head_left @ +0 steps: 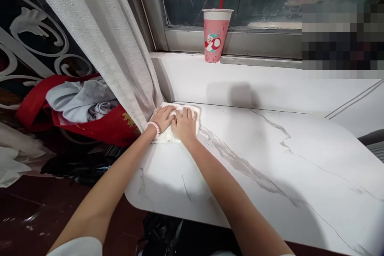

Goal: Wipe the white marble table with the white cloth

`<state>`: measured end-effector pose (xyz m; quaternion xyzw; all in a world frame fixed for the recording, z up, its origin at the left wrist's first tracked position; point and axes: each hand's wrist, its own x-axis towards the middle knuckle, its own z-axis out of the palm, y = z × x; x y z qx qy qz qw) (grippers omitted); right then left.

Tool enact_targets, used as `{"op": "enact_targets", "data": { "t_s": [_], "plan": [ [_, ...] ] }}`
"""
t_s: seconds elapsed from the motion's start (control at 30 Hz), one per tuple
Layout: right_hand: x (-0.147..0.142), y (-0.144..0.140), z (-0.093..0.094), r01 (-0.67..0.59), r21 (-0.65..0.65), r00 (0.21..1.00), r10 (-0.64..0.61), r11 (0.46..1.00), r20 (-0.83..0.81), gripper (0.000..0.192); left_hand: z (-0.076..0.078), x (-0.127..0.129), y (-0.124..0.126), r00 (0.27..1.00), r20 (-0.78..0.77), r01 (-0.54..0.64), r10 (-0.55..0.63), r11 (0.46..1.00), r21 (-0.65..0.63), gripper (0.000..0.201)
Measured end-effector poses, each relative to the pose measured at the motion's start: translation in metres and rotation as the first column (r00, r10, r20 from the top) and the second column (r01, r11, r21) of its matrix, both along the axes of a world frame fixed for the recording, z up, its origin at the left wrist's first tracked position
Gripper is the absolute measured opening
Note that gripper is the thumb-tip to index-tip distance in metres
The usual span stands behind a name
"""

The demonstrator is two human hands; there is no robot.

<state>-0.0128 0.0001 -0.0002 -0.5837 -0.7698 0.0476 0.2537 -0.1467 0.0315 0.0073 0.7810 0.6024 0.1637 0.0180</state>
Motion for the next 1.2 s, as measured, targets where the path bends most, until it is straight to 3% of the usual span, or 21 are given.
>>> {"op": "enact_targets", "data": {
  "t_s": [0.13,0.27,0.4,0.53,0.7,0.97,1.2],
  "plan": [
    [-0.001,0.026,-0.001,0.045,0.037,0.999,-0.045,0.998,-0.016,0.04,-0.001,0.0,0.033,0.999,0.047,0.022,-0.021,1.0,-0.004,0.041],
    [-0.004,0.042,-0.001,0.054,0.046,0.998,-0.053,0.997,-0.024,0.039,-0.001,-0.002,0.049,0.998,0.063,0.023,-0.022,0.999,-0.024,0.042],
    [-0.003,0.043,0.0,0.038,0.022,0.999,-0.038,0.999,0.008,0.041,-0.003,-0.003,0.046,0.999,0.043,0.02,-0.019,1.0,-0.009,0.043],
    [0.002,0.031,0.001,0.002,0.005,1.0,-0.002,1.0,0.013,0.042,-0.005,0.0,0.029,1.0,0.021,-0.004,0.004,1.0,0.009,0.044],
    [0.008,-0.002,0.001,-0.06,0.009,0.998,0.06,0.998,-0.003,0.042,-0.004,0.004,-0.015,0.999,0.025,-0.028,0.027,0.999,0.017,0.045],
    [0.02,-0.093,0.002,-0.209,-0.006,0.978,0.209,0.978,-0.005,0.044,-0.009,0.007,-0.123,0.992,0.021,-0.122,0.121,0.989,0.082,0.047],
    [0.067,-0.17,0.001,-0.37,0.01,0.928,0.368,0.929,0.055,0.048,-0.017,0.045,-0.217,0.987,-0.031,-0.149,0.157,0.973,0.175,0.048]
  ]
}}
